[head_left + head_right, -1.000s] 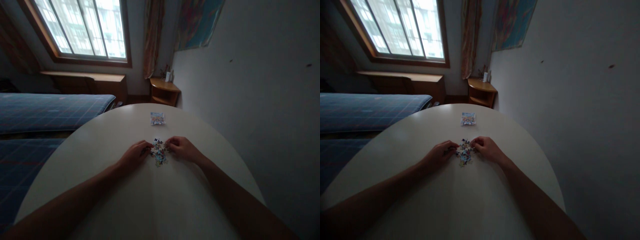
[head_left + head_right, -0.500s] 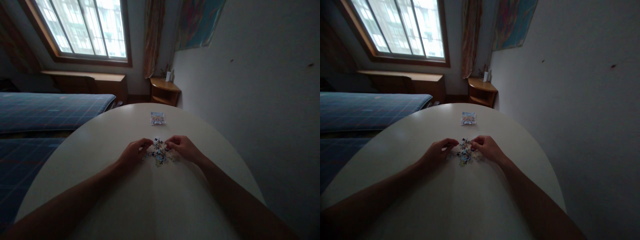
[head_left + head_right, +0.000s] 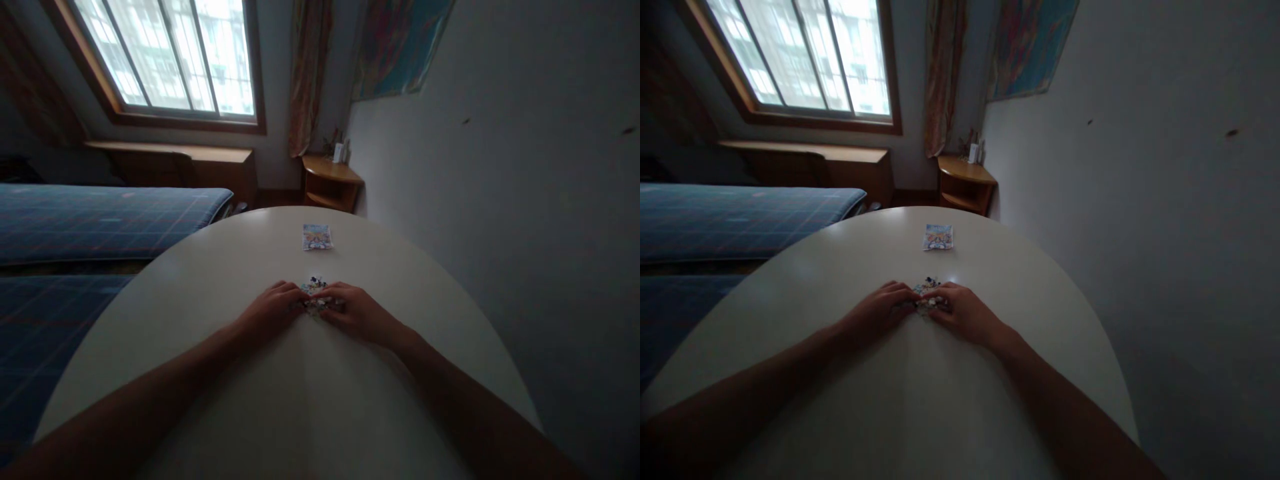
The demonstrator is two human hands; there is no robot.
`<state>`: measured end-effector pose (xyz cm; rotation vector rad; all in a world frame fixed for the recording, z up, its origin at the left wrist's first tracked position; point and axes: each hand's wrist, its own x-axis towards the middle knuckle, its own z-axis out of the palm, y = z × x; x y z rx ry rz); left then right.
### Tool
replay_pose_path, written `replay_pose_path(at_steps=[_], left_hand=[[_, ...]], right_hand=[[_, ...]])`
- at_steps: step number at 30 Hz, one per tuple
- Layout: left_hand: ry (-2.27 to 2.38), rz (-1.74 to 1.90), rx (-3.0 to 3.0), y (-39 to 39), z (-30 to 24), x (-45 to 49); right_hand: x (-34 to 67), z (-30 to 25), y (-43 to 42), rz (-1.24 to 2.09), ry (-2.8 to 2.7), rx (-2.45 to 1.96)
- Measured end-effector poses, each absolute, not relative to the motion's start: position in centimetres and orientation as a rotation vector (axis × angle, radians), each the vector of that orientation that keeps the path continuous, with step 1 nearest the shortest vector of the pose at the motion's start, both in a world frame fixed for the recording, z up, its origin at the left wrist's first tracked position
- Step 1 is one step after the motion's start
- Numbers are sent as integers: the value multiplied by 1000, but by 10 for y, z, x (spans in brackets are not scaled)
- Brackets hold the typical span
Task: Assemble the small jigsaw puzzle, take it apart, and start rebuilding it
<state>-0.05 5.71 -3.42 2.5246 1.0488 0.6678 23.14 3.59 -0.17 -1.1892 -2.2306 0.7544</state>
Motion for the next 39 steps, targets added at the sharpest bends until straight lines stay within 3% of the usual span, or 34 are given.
replay_pose_path(at_steps=[8, 14, 29, 39], left_hand=[[1139, 785, 2394, 58, -32, -4], [1104, 798, 2452, 54, -31, -2], [1073, 695, 2614, 50, -30, 2], [1282, 965, 2222, 55, -29, 0]], right_hand=[[263, 25, 36, 719, -2286, -1630], [246, 21, 26, 688, -2412, -1539], [241, 11, 38, 1053, -2096, -1295], [231, 9, 35, 910, -2110, -1399]])
